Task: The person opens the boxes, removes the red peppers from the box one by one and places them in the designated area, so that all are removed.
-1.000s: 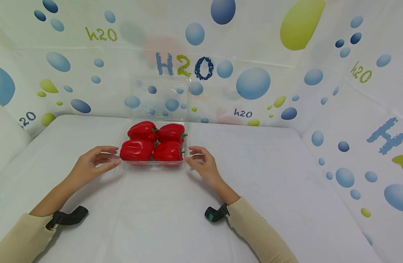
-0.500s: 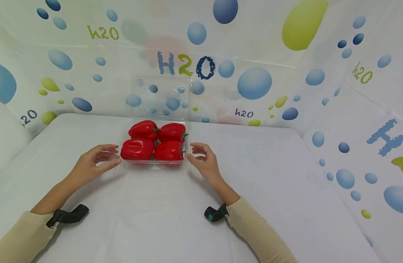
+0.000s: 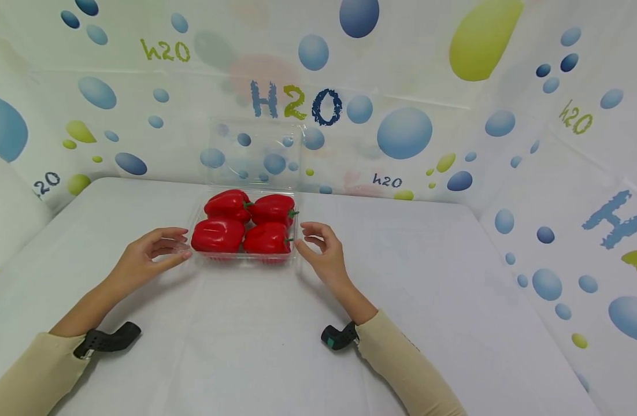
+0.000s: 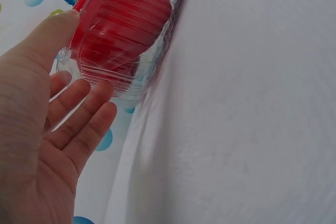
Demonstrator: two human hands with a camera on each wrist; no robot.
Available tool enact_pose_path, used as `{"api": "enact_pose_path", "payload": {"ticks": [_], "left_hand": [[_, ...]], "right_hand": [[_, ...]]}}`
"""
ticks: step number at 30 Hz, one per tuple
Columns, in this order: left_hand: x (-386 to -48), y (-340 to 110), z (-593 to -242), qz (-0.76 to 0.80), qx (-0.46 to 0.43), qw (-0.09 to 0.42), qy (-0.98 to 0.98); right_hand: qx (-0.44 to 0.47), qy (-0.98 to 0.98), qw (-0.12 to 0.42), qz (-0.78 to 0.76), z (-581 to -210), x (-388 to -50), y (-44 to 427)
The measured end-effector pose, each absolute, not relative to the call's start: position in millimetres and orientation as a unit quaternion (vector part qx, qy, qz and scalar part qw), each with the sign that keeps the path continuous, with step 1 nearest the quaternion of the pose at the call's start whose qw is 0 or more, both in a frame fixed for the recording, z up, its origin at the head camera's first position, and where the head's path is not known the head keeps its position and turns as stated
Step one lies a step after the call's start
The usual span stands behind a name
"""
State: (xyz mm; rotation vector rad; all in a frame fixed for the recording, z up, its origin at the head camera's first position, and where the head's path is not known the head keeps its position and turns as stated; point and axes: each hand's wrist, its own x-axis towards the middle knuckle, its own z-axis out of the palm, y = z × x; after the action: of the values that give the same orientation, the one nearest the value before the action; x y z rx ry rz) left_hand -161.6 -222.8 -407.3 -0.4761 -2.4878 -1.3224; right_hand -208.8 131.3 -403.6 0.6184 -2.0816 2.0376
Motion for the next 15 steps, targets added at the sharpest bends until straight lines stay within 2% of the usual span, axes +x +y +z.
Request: {"api": "enact_pose_path", "payload": {"ticks": [15], "left_hand": [[-162.9,-222.3,-408.1,-0.453,-0.156,0.135,-0.867]], "right_hand": [[0.244,-0.697,0.061,0.672,-398.2,-207.5,126.6]]}}
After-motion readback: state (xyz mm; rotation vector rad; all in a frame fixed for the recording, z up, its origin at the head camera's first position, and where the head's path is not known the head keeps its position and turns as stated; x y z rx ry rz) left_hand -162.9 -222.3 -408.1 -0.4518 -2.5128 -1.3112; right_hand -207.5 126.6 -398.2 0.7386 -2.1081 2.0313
